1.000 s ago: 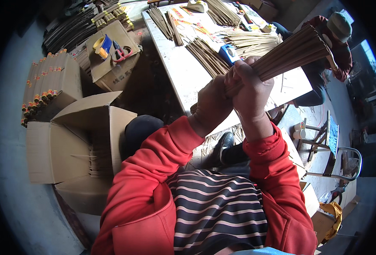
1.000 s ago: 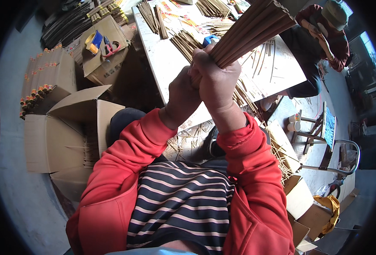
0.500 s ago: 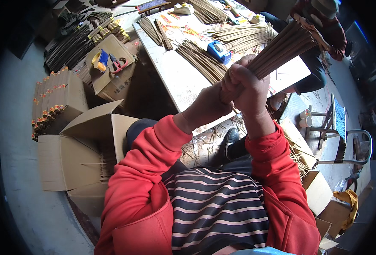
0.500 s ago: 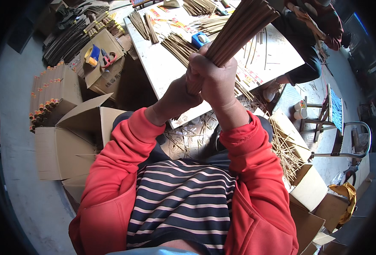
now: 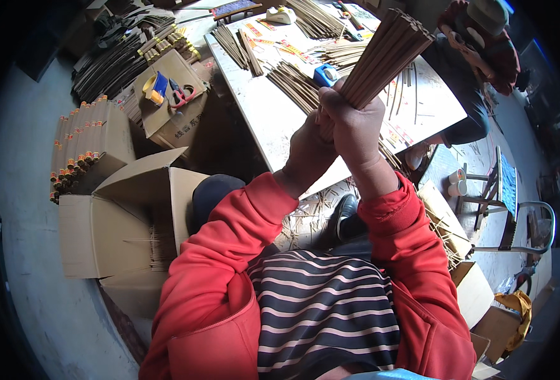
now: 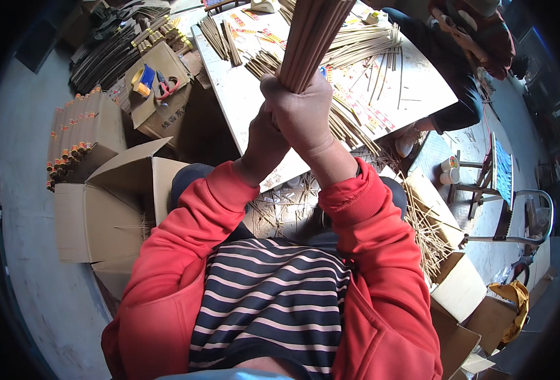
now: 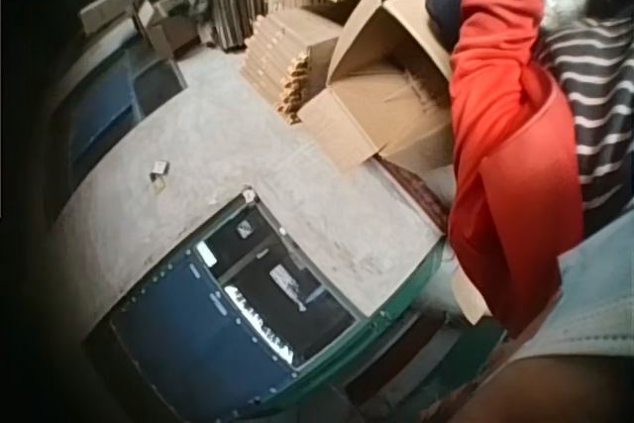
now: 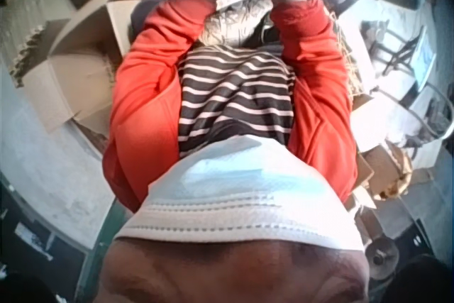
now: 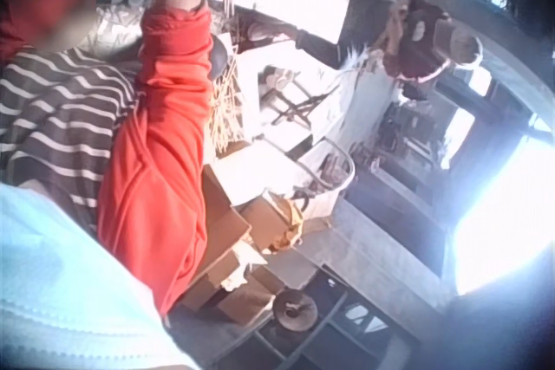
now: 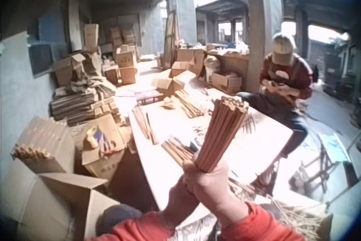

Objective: The person gathers thin wooden sticks from a table, aligns them into bundles, and wraps each bundle with a small paper label. The person places the finished bundles into a cardboard box and repeats the process.

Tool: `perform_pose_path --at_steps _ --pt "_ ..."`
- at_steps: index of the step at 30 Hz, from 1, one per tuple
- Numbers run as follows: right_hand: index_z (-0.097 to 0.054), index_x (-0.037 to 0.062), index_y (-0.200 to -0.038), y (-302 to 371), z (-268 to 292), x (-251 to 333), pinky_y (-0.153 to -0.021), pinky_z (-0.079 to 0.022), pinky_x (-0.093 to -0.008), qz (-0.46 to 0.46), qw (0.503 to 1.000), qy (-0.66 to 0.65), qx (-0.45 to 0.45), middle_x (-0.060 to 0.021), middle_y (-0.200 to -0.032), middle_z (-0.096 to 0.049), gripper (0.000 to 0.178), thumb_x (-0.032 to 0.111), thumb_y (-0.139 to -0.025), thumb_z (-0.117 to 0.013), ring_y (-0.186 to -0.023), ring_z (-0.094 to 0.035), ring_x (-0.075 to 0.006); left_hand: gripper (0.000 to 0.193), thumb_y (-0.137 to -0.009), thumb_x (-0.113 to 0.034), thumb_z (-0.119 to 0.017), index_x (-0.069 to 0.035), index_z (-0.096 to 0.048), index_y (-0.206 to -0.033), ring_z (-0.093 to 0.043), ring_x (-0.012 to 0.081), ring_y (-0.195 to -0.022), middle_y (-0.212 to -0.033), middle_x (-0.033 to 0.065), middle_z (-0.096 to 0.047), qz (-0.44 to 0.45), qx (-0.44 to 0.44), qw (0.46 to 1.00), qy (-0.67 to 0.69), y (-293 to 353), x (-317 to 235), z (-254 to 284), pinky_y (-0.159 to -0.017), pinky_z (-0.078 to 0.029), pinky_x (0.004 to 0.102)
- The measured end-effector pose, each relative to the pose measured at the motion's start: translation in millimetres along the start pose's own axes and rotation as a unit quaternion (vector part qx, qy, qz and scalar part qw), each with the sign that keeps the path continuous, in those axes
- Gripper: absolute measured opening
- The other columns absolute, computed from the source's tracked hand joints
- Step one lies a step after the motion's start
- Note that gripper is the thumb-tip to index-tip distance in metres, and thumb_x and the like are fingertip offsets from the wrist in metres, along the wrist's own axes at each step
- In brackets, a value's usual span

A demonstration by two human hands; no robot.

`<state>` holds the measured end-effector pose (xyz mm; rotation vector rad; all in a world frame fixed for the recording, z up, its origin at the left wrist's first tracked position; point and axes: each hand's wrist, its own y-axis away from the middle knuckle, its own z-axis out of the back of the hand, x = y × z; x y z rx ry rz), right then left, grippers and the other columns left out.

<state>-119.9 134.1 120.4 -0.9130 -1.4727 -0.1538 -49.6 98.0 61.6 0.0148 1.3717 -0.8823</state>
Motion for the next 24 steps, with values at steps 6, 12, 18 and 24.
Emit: perform_pose_path --at_steps 6,12,18,24 --pt "-0.047 0.0045 -0.058 -2 7 21 -0.045 -0.041 -0.0279 -0.042 0.982 -0.164 -0.088 -0.0038 -0.053 -0.046 0.017 0.002 -0.072 -0.057 -0.045 -0.048 -0.0145 0.036 -0.071 -0.016 -0.068 -0.003 -0.048 -0.099 -0.059 0.0355 -0.083 -0.089 0.0184 -0.058 -0.001 -0.006 0.997 -0.073 2 -16 -2 -0.068 -0.048 0.0385" --pt "-0.048 0.0065 -0.074 -2 37 28 -0.045 -0.04 -0.0278 -0.082 0.968 -0.22 0.094 -0.0043 -0.061 -0.046 0.013 0.009 -0.076 -0.061 -0.049 -0.048 -0.0145 0.032 -0.071 -0.007 -0.06 0.0 -0.051 -0.101 -0.061 0.0251 -0.083 -0.087 0.0151 -0.06 0.157 0.228 0.956 0.099 4 -45 10 -0.07 -0.047 0.0317" --pt "-0.044 0.0082 -0.066 15 34 32 -0.042 -0.036 -0.0274 -0.104 0.964 -0.246 0.002 -0.0024 -0.055 -0.04 0.016 0.006 -0.075 -0.057 -0.044 -0.043 -0.0136 0.038 -0.068 -0.004 -0.059 0.0 -0.049 -0.104 -0.06 0.0284 -0.086 -0.091 0.0154 -0.059 0.128 0.248 0.96 0.034 8 -40 15 -0.074 -0.047 0.0346" --pt "-0.051 0.0035 -0.062 18 25 36 -0.042 -0.04 -0.0252 -0.109 0.963 -0.24 -0.061 -0.0037 -0.053 -0.05 0.013 0.006 -0.071 -0.06 -0.043 -0.048 -0.0118 0.046 -0.069 -0.014 -0.068 -0.005 -0.043 -0.107 -0.059 0.0372 -0.085 -0.087 0.015 -0.057 -0.037 0.096 0.979 -0.175 26 -42 6 -0.066 -0.049 0.0401"
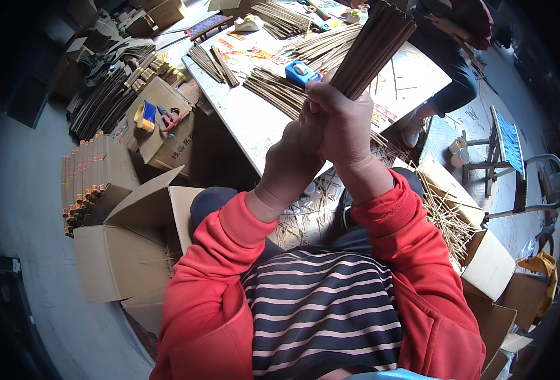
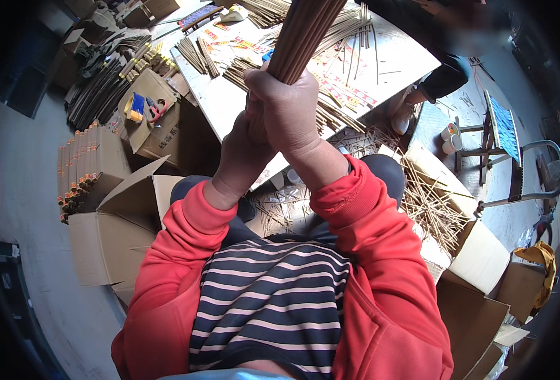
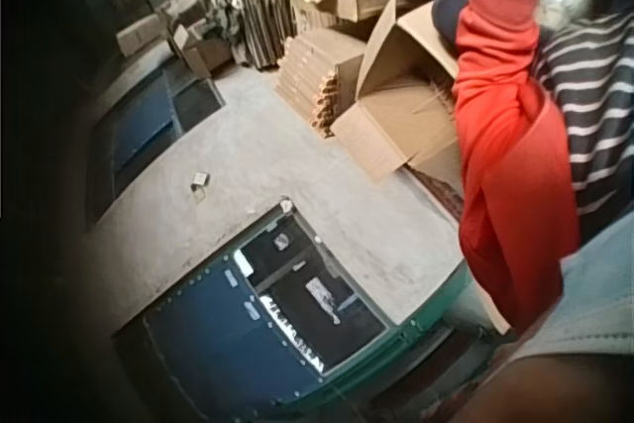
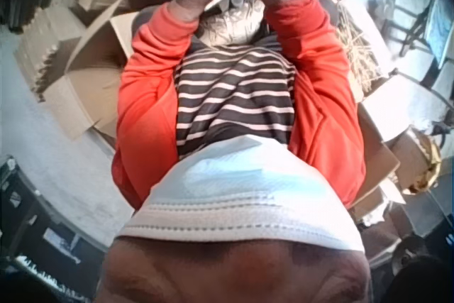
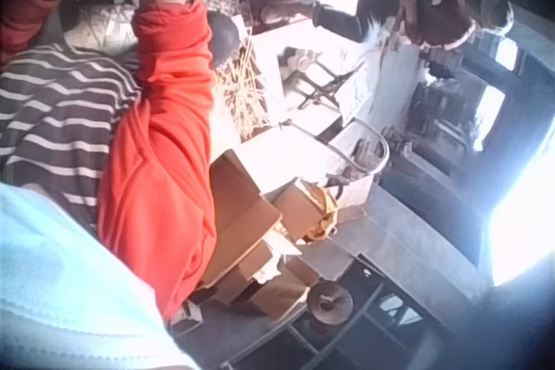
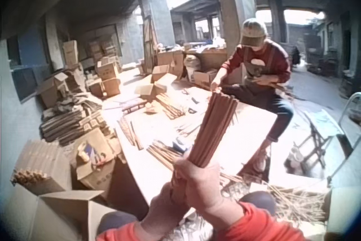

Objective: The person gathers thin wooden sticks from a table, aligns them into bundles, and wraps each bundle with a small paper label. The person places the finished bundles into a cardboard box and repeats the process.

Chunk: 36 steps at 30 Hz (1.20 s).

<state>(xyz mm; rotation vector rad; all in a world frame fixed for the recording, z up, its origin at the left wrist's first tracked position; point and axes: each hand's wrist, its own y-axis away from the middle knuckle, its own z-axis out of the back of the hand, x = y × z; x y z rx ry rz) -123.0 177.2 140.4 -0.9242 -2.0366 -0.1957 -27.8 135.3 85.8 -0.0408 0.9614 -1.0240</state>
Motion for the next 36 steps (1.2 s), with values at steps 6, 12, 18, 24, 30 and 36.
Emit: perform_pose_path --at_steps 6,12,18,24,30,36 --pt "-0.052 0.0031 -0.067 -7 0 -17 -0.043 -0.042 -0.0264 -0.053 0.998 0.035 -0.006 -0.005 -0.057 -0.051 0.015 0.011 -0.074 -0.063 -0.046 -0.05 -0.0142 0.044 -0.072 -0.012 -0.066 -0.004 -0.041 -0.108 -0.062 0.0353 -0.082 -0.087 0.0192 -0.06 0.1 0.013 0.989 0.112 7 21 -3 -0.07 -0.049 0.0372" --pt "-0.056 0.0014 -0.1 -63 35 -26 -0.071 -0.049 -0.0292 0.014 0.999 0.013 0.048 -0.0063 -0.083 -0.061 0.026 0.023 -0.085 -0.061 -0.079 -0.059 -0.0147 0.031 -0.073 0.0 -0.057 0.001 -0.046 -0.102 -0.049 0.0089 -0.053 -0.068 0.0008 -0.049 0.273 0.054 0.919 0.278 -6 33 13 -0.049 -0.042 0.0222" --pt "-0.062 -0.0009 -0.093 -152 192 -63 -0.074 -0.047 -0.0353 -0.066 0.767 0.638 -0.022 -0.0164 -0.081 -0.064 0.04 0.036 -0.079 -0.064 -0.085 -0.062 -0.0274 0.03 -0.072 0.002 -0.057 -0.001 -0.042 -0.098 -0.047 0.0092 -0.042 -0.06 0.0019 -0.046 0.347 0.034 0.855 0.384 -17 62 28 -0.037 -0.04 0.0229" --pt "-0.061 0.0012 -0.088 -154 202 -97 -0.071 -0.047 -0.0371 -0.092 0.578 0.811 0.004 -0.0181 -0.085 -0.064 0.036 0.034 -0.075 -0.068 -0.082 -0.061 -0.0298 0.032 -0.072 0.001 -0.058 0.0 -0.043 -0.1 -0.047 0.0086 -0.044 -0.062 0.0017 -0.047 0.383 0.068 0.834 0.392 -16 73 23 -0.038 -0.041 0.0228" --pt "-0.06 0.0 -0.086 -160 197 -92 -0.07 -0.047 -0.036 -0.13 0.626 0.769 0.014 -0.0179 -0.083 -0.063 0.03 0.025 -0.073 -0.07 -0.079 -0.061 -0.0277 0.031 -0.073 0.0 -0.059 0.0 -0.044 -0.1 -0.048 0.0084 -0.044 -0.062 0.0018 -0.048 0.387 0.072 0.818 0.419 -17 84 21 -0.039 -0.04 0.0227" --pt "-0.063 -0.0018 -0.082 -163 207 -99 -0.065 -0.047 -0.0326 -0.028 0.72 0.693 0.018 -0.0155 -0.074 -0.064 0.022 0.018 -0.074 -0.069 -0.069 -0.061 -0.021 0.03 -0.073 0.0 -0.059 0.0 -0.045 -0.099 -0.048 0.0086 -0.044 -0.062 0.0018 -0.048 0.39 0.072 0.815 0.422 -17 81 20 -0.039 -0.04 0.0232"
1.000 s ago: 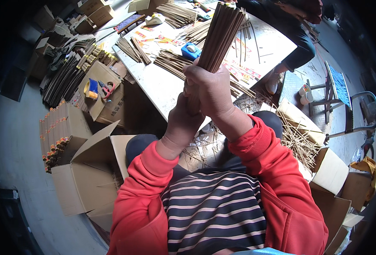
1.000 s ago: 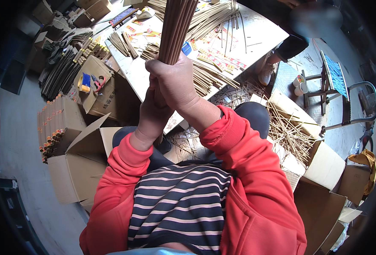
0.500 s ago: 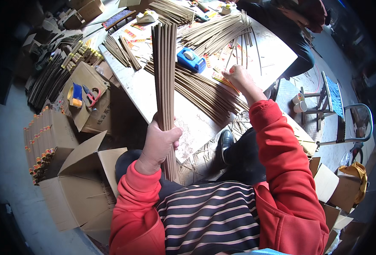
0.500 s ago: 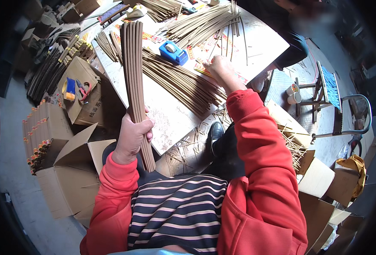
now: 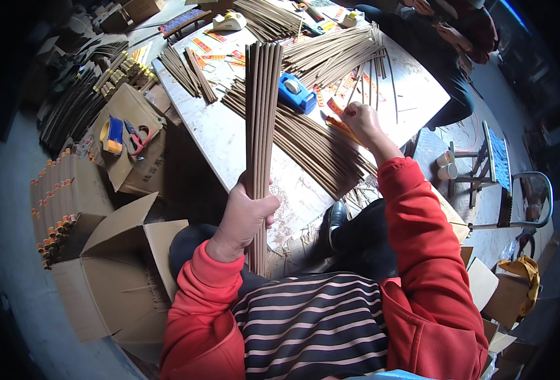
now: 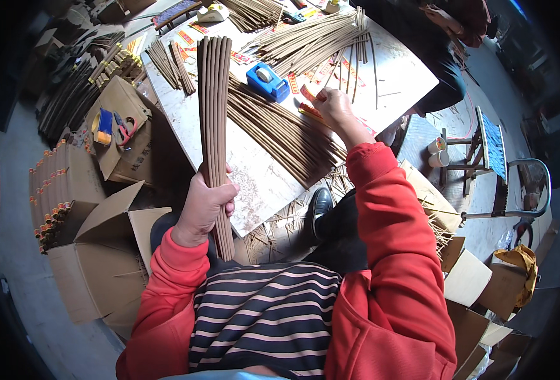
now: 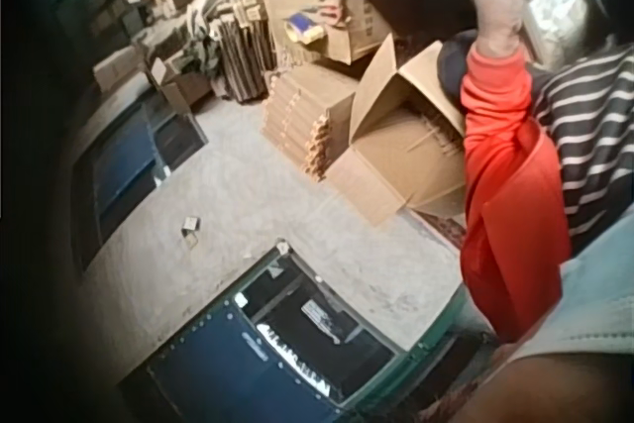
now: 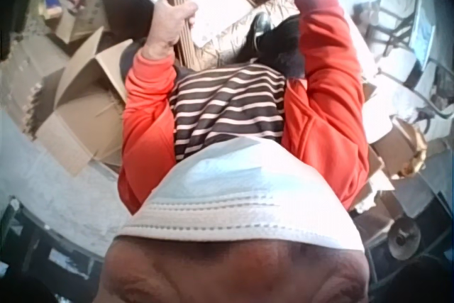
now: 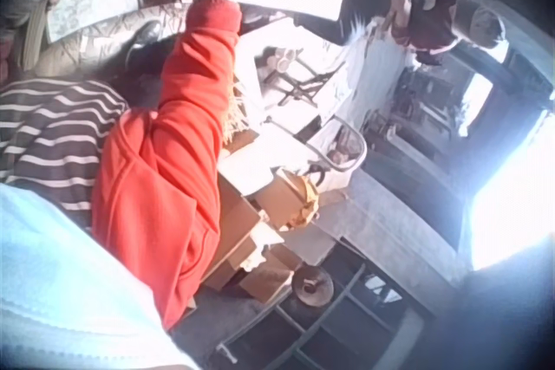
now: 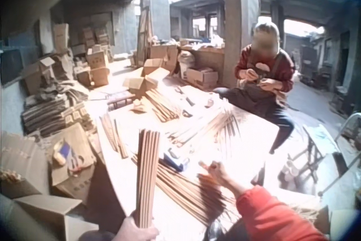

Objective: The person gathers thin wooden sticks from a table, aligns them into bundles, and wraps each bundle with a small paper label. The person places the finished bundles into a cardboard box and repeats the process.

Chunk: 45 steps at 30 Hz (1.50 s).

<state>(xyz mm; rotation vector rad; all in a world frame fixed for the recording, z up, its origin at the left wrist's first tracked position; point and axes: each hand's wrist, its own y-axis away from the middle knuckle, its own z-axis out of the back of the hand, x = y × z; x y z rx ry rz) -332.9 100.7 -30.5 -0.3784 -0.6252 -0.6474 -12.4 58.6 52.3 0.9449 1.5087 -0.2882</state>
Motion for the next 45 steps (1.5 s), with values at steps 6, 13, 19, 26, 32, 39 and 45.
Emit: perform_pose_path --at_steps 6,13,19,26,32,39,45 --pt "-0.062 -0.0006 -0.08 -9 5 -5 -0.06 -0.045 -0.0302 -0.019 1.0 -0.017 0.005 -0.0108 -0.062 -0.058 0.022 0.021 -0.083 -0.063 -0.058 -0.052 -0.0146 0.029 -0.073 0.001 -0.06 -0.001 -0.045 -0.098 -0.048 0.0086 -0.044 -0.062 0.0019 -0.048 -0.006 -0.008 1.0 -0.015 4 -3 -5 -0.039 -0.041 0.0234" --pt "-0.061 -0.0001 -0.087 -12 2 -29 -0.057 -0.044 -0.0308 0.11 0.991 -0.067 -0.036 -0.0116 -0.064 -0.057 0.022 0.021 -0.086 -0.058 -0.056 -0.05 -0.0145 0.03 -0.072 0.0 -0.06 -0.001 -0.044 -0.098 -0.048 0.0093 -0.044 -0.063 0.0025 -0.049 0.002 -0.022 0.999 -0.042 7 -5 -18 -0.04 -0.041 0.0231" --pt "-0.06 0.0033 -0.089 -10 14 -8 -0.066 -0.046 -0.0351 0.042 0.998 -0.051 -0.005 -0.0135 -0.078 -0.062 0.014 0.013 -0.078 -0.063 -0.073 -0.06 -0.0263 0.031 -0.071 -0.001 -0.06 -0.001 -0.044 -0.098 -0.049 0.0098 -0.045 -0.064 0.0032 -0.049 -0.005 -0.028 0.998 -0.049 12 -5 -26 -0.041 -0.041 0.0235" --pt "-0.06 -0.0007 -0.083 -12 22 1 -0.067 -0.049 -0.0318 0.012 0.987 -0.16 -0.026 -0.0163 -0.078 -0.064 0.014 0.01 -0.074 -0.062 -0.072 -0.063 -0.0241 0.03 -0.072 -0.002 -0.06 0.0 -0.043 -0.097 -0.046 0.0094 -0.046 -0.064 0.0028 -0.048 0.0 -0.047 0.997 -0.064 26 -12 -39 -0.042 -0.04 0.0229" --pt "-0.058 -0.0049 -0.076 -21 13 -5 -0.053 -0.047 -0.0321 -0.085 0.975 -0.204 -0.015 -0.0118 -0.061 -0.06 0.019 0.012 -0.069 -0.061 -0.055 -0.058 -0.0166 0.032 -0.072 0.001 -0.06 0.0 -0.042 -0.099 -0.047 0.0103 -0.044 -0.061 0.003 -0.047 -0.007 -0.022 0.998 -0.063 23 -11 -49 -0.04 -0.04 0.0241" --pt "-0.058 -0.0088 -0.068 -20 9 1 -0.045 -0.045 -0.0337 -0.208 0.919 -0.328 0.066 -0.0128 -0.06 -0.058 0.022 0.012 -0.067 -0.064 -0.051 -0.059 -0.0213 0.033 -0.07 0.004 -0.056 0.0 -0.04 -0.099 -0.046 0.0131 -0.041 -0.059 0.0049 -0.046 -0.019 -0.029 0.998 -0.048 18 -7 -42 -0.038 -0.041 0.0277" --pt "-0.056 -0.0092 -0.07 -26 -10 -22 -0.049 -0.048 -0.0389 -0.211 0.9 -0.372 0.085 -0.0173 -0.063 -0.058 0.025 0.016 -0.069 -0.06 -0.056 -0.061 -0.0257 0.033 -0.071 0.003 -0.058 0.0 -0.042 -0.099 -0.047 0.0116 -0.042 -0.062 0.0033 -0.046 -0.01 -0.037 0.999 -0.035 21 -12 -38 -0.038 -0.041 0.0258"
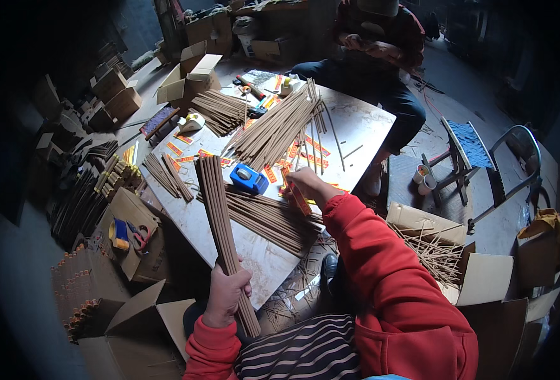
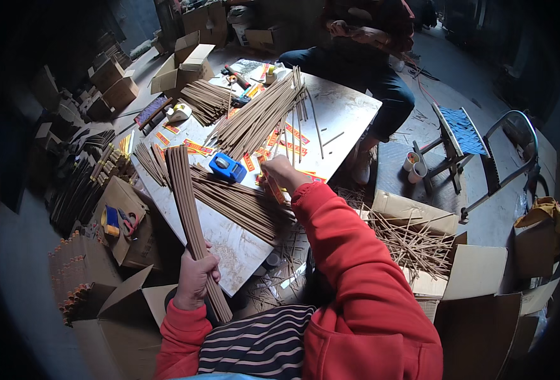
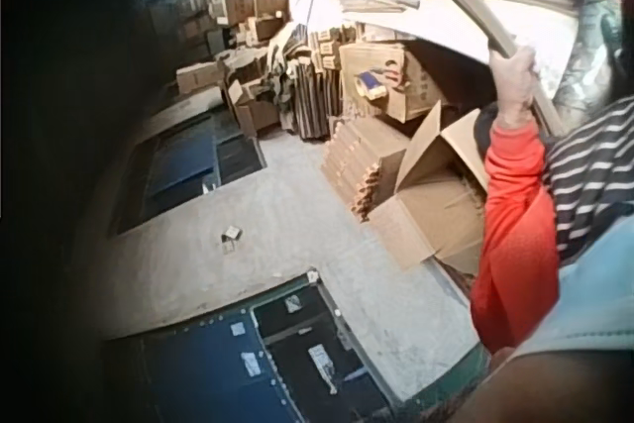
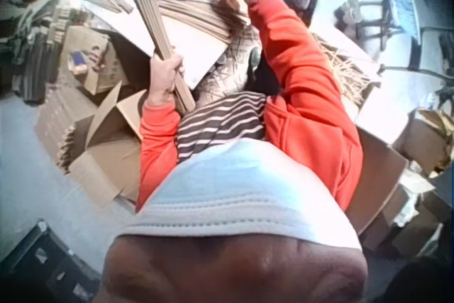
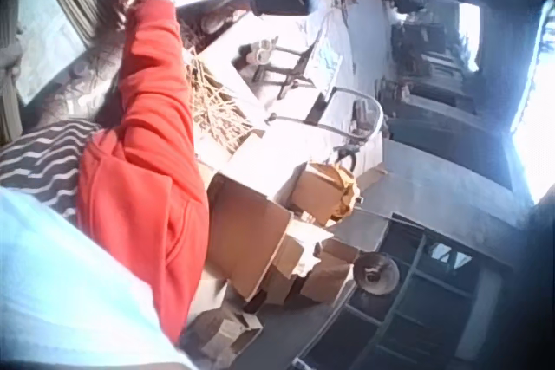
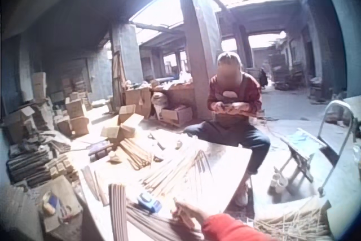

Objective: The person gathers thin wooden sticks from a table, aligns them into bundles, and wraps each bundle with a small paper label. The person places the finished bundles into a cardboard box and repeats the process.

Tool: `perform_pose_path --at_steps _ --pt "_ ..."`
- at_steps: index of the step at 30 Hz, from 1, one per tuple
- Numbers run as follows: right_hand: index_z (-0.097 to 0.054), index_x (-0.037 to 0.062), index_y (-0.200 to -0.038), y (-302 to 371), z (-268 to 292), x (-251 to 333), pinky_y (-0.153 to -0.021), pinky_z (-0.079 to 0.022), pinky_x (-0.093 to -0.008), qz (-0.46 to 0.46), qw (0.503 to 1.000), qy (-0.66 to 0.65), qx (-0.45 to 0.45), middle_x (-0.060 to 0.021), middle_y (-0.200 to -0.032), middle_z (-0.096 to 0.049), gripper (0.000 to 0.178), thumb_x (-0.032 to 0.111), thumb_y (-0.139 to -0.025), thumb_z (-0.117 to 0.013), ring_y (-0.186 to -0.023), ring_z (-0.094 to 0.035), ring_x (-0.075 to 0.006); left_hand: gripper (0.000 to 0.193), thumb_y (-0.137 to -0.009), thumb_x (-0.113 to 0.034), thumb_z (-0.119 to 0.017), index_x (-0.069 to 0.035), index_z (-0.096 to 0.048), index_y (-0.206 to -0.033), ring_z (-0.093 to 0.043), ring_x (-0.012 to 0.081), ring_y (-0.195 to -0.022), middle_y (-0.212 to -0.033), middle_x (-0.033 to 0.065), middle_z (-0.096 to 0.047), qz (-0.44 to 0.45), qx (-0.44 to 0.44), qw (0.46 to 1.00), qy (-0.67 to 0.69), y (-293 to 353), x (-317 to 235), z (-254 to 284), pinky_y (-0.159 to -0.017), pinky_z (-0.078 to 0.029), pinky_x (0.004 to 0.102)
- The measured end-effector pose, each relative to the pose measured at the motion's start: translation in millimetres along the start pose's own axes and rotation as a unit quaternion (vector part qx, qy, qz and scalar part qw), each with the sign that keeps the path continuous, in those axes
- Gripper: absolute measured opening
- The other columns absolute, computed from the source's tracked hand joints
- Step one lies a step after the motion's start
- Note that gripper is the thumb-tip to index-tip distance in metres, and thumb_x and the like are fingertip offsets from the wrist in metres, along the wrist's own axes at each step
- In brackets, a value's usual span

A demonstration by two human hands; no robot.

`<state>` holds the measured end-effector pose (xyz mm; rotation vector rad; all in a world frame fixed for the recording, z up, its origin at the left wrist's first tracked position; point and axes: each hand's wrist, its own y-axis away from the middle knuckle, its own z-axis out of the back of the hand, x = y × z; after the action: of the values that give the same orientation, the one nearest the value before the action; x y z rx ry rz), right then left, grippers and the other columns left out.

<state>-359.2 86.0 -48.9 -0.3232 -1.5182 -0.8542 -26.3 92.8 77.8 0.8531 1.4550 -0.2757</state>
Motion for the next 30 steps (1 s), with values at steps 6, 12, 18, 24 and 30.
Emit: perform_pose_path --at_steps 6,12,18,24,30 --pt "-0.051 -0.0038 -0.078 8 3 1 -0.053 -0.05 -0.0346 0.124 0.984 -0.003 0.128 -0.0164 -0.067 -0.059 0.011 0.003 -0.084 -0.044 -0.061 -0.062 -0.0252 0.032 -0.072 0.001 -0.058 0.0 -0.042 -0.1 -0.048 0.0105 -0.043 -0.061 0.0033 -0.048 -0.007 0.02 1.0 -0.002 4 3 8 -0.038 -0.04 0.0244" --pt "-0.047 -0.0039 -0.083 21 2 22 -0.064 -0.05 -0.0375 -0.042 0.971 -0.21 0.107 -0.018 -0.076 -0.055 0.012 0.008 -0.081 -0.048 -0.07 -0.058 -0.0266 0.03 -0.071 -0.001 -0.059 0.0 -0.043 -0.097 -0.046 0.0094 -0.044 -0.064 0.0029 -0.048 -0.001 0.028 1.0 0.002 5 4 11 -0.04 -0.04 0.0237" --pt "-0.043 -0.0073 -0.088 63 -13 66 -0.07 -0.054 -0.036 0.003 0.983 -0.148 0.113 -0.0203 -0.084 -0.057 0.012 0.004 -0.083 -0.044 -0.076 -0.061 -0.0273 0.03 -0.071 -0.003 -0.06 0.0 -0.043 -0.096 -0.046 0.0081 -0.045 -0.067 0.0031 -0.048 0.004 0.028 0.999 -0.021 14 -7 14 -0.042 -0.04 0.0225" --pt "-0.053 -0.002 -0.086 165 -25 99 -0.048 -0.042 -0.02 0.122 0.968 -0.056 0.211 -0.0076 -0.07 -0.057 0.007 0.005 -0.083 -0.054 -0.052 -0.049 -0.0079 0.031 -0.073 -0.001 -0.06 -0.001 -0.044 -0.1 -0.046 0.0071 -0.047 -0.065 0.0002 -0.045 -0.012 0.057 0.997 -0.059 24 -13 15 -0.041 -0.039 0.0212" --pt "-0.059 0.0037 -0.084 265 -61 82 -0.042 -0.028 -0.0153 0.08 0.957 -0.002 0.278 0.0007 -0.061 -0.053 0.023 0.026 -0.085 -0.063 -0.047 -0.042 -0.0016 0.031 -0.072 0.0 -0.057 0.001 -0.044 -0.099 -0.047 0.0074 -0.048 -0.067 0.0014 -0.048 -0.033 0.065 0.993 -0.097 36 -9 13 -0.042 -0.039 0.021"
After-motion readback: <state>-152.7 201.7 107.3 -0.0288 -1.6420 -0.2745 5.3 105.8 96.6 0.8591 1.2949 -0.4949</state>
